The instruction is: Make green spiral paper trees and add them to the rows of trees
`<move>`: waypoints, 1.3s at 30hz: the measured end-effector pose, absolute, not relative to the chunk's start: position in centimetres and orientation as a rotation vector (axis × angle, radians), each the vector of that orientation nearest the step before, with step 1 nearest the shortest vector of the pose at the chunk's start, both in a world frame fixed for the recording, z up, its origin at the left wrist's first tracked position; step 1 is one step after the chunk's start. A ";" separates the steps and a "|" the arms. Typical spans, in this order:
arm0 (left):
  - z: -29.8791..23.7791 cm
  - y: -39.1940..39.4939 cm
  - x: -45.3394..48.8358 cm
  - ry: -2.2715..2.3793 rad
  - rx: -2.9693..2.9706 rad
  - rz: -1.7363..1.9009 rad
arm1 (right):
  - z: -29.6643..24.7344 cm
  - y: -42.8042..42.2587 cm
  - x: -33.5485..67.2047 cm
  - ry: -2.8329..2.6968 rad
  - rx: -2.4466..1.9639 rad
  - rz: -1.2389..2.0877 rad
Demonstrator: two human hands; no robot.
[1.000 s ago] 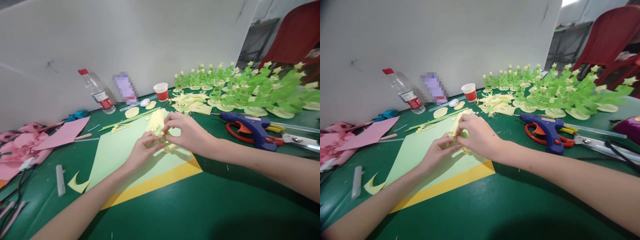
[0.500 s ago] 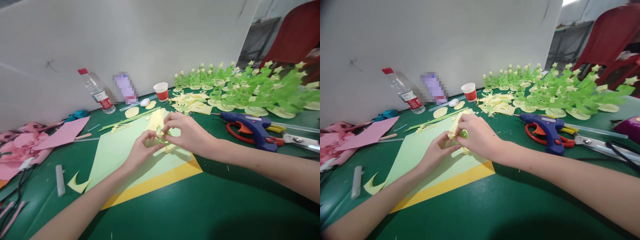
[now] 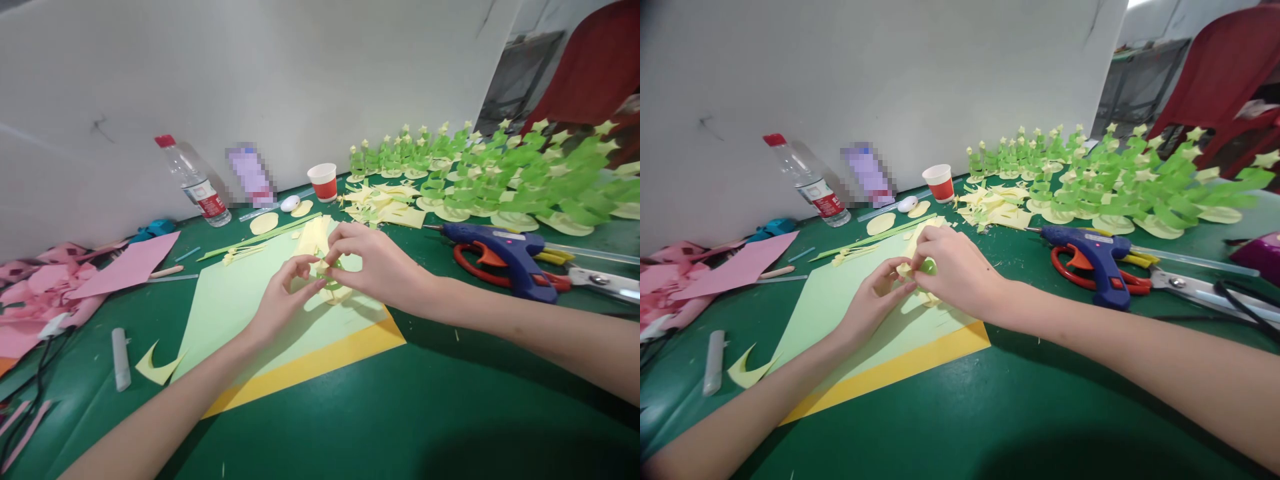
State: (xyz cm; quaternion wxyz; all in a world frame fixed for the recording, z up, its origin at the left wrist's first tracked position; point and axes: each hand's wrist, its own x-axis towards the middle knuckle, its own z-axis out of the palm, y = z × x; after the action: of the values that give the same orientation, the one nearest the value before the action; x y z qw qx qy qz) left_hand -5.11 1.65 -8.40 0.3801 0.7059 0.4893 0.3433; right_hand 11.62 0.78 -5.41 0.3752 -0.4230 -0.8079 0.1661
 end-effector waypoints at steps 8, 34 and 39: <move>-8.5 1.7 -5.2 1.246 1.800 0.870 | -5.4 0.8 11.7 -2.060 -1.084 0.433; -8.8 2.0 -5.5 1.123 1.831 0.887 | -4.9 0.9 12.1 -2.159 -1.114 0.340; -9.0 2.1 -5.4 1.079 1.834 0.932 | -4.8 1.2 12.5 -2.166 -1.105 0.373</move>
State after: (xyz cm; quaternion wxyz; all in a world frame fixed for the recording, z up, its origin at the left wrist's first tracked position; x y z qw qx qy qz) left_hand -5.43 2.09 -8.97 0.3980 0.7242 0.4263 0.3679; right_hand 12.45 1.19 -4.77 0.3344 -0.4234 -0.8297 0.1431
